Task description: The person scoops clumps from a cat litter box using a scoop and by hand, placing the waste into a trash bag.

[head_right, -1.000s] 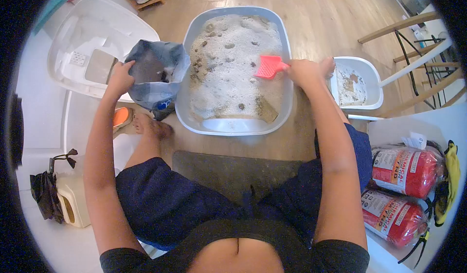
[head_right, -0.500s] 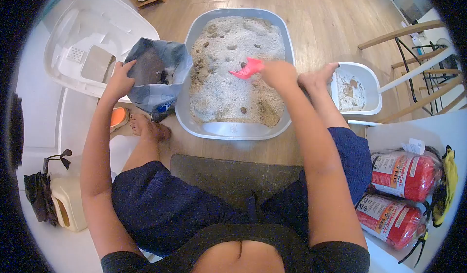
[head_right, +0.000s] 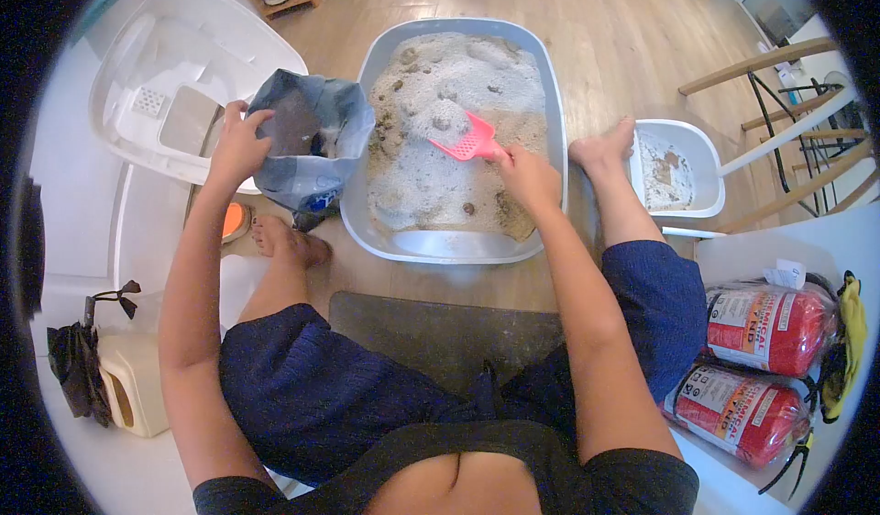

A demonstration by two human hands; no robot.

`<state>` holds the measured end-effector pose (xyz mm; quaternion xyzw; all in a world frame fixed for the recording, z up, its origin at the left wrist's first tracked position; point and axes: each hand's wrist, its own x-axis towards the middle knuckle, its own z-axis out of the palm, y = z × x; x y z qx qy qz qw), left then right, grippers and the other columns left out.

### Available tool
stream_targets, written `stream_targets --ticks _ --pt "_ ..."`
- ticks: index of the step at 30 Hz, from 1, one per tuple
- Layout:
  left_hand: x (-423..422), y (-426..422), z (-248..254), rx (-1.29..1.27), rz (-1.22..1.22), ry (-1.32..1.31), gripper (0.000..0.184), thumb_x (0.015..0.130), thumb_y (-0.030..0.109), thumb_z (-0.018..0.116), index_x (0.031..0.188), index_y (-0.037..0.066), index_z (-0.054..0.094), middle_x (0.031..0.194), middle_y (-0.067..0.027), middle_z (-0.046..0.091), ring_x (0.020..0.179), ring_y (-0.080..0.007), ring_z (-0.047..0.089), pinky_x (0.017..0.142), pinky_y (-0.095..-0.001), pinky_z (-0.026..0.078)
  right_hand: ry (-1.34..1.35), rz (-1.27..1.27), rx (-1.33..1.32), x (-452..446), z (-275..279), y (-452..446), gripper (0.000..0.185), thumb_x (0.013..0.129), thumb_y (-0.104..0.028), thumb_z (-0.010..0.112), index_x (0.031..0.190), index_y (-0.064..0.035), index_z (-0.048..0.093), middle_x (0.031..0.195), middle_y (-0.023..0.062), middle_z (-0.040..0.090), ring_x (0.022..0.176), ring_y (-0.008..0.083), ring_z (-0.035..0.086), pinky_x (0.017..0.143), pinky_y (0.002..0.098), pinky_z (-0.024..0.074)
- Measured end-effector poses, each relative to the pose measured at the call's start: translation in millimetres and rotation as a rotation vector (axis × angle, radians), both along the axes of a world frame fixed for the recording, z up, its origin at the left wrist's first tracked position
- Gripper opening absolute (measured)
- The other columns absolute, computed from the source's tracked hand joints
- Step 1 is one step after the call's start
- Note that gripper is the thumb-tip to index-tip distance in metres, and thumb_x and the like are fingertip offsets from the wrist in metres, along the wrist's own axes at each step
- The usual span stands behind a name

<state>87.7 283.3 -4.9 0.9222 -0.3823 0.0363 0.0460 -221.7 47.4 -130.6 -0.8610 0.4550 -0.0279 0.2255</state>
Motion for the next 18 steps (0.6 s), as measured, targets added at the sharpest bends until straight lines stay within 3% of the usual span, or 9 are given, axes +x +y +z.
stream_targets --ticks 5,11,13,18 --pt "-2.0 -7.9 0.0 -0.104 -0.13 -0.151 0.039 0.07 0.014 0.06 0.109 0.021 0.064 0.124 -0.0161 0.043 0.114 -0.0358 0.046 0.097 -0.0413 0.039 0.026 -0.161 0.023 -10.4 25.4 8.3 0.041 0.089 -0.046 0.041 0.103 -0.0143 0.064 0.094 0.0153 0.066 0.089 0.0338 0.062 0.076 0.0459 0.0472" --pt "7.1 -33.6 -5.9 -0.137 -0.01 0.061 0.046 0.07 0.003 0.052 0.114 0.014 0.061 0.133 -0.0171 0.04 0.114 -0.0352 0.05 0.094 -0.0395 0.042 0.136 -0.073 -0.104 17.6 18.9 -14.1 0.045 0.09 -0.045 0.041 0.097 -0.0081 0.067 0.096 0.0194 0.065 0.092 0.0345 0.062 0.079 0.0443 0.0477" --pt "12.3 -38.2 -12.6 -0.179 -0.028 -0.011 0.047 0.072 0.004 0.051 0.118 0.012 0.058 0.135 -0.0091 0.041 0.109 -0.0307 0.055 0.091 -0.0394 0.045 0.14 -0.063 -0.099 34.9 12.8 -22.0 0.045 0.09 -0.043 0.041 0.097 -0.0074 0.067 0.097 0.0189 0.065 0.092 0.0348 0.062 0.08 0.0448 0.0475" --pt "9.3 -49.8 -14.4 -0.18 -0.056 -0.042 0.048 0.074 0.004 0.05 0.121 0.01 0.055 0.132 -0.006 0.045 0.107 -0.0296 0.056 0.088 -0.0399 0.046 0.17 -0.05 -0.123 58.8 -9.2 -39.2 0.041 0.09 -0.037 0.042 0.099 -0.0062 0.067 0.101 0.0177 0.065 0.095 0.0357 0.062 0.08 0.0459 0.0472"
